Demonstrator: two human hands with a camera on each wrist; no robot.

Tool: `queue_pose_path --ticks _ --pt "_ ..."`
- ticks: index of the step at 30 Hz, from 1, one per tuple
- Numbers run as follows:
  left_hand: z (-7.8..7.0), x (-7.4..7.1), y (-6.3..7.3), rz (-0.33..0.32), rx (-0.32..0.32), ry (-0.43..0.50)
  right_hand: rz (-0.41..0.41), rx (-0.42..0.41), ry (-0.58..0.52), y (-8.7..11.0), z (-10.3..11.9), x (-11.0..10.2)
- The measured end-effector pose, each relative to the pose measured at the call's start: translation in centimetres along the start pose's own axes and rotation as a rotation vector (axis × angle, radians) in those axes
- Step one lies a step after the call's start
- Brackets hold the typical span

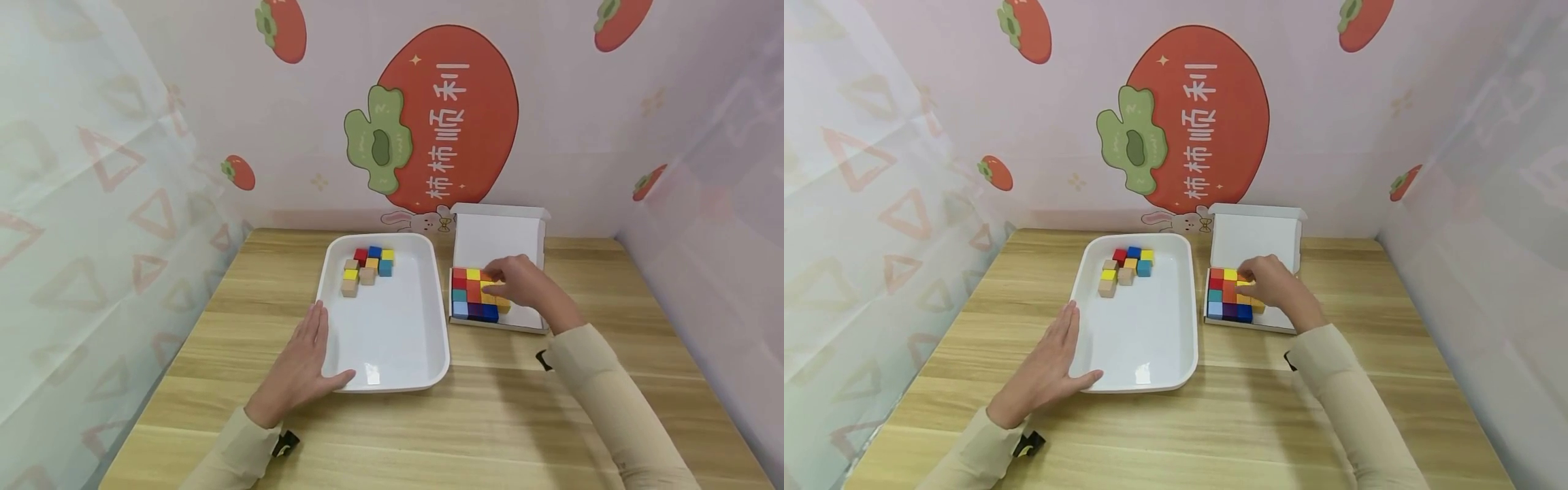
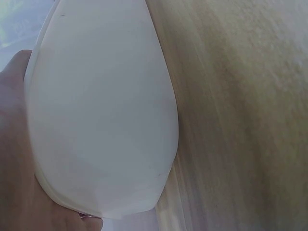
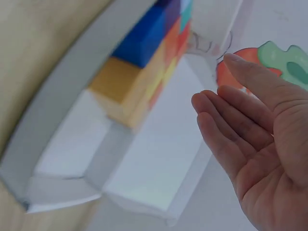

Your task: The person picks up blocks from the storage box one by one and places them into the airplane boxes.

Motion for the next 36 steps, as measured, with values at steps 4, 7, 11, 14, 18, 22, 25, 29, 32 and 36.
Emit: queue_pose_path --ticks 4,7,11,14,18,22,25,29,32,36 --pt "0.0 0.0 0.0 -0.005 0.005 -0.004 0.017 -0.026 -0.032 -1.9 2.5 -0.4" --pt "0.0 -0.1 -0.1 -0.005 0.003 -0.005 0.025 -0.049 -0.047 -3.6 4.2 -0.5" --pt "0.0 -0.2 -0.1 -0.006 0.003 -0.010 0.040 -0.069 -0.092 -5.8 6.3 -0.3" --pt "-0.1 -0.2 -0.1 -0.006 0.005 -0.014 0.061 -0.057 -0.123 -7.5 7.7 0.1" --pt "-0.1 -0.3 -0.1 -0.003 0.004 -0.017 0.084 -0.048 -0.116 -9.4 9.5 0.9" --pt "0.0 -0.2 -0.1 0.003 -0.004 -0.009 0.099 -0.076 -0.090 -10.9 11.0 1.8" --pt "0.1 -0.1 -0.1 0.007 -0.009 -0.007 0.114 -0.076 -0.077 -12.0 11.7 2.9" --pt "0.2 0.0 -0.1 0.008 -0.010 -0.009 0.143 -0.046 -0.077 -13.1 12.0 4.8" --pt "0.1 0.0 -0.1 0.003 -0.004 -0.004 0.158 -0.031 -0.071 -13.7 11.9 6.4" --pt "0.0 -0.1 0.0 -0.009 0.012 0.000 0.170 -0.010 -0.067 -14.3 12.0 7.7"
Point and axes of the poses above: each hand's wrist, its own y-axis away from the middle knuckle, its own x-axis out of the palm, z = x × y, the point moved 7 cm from there along -y, towards the middle knuckle, and after that the axes turned 5 degrees about -z, right-handed, at the moved point
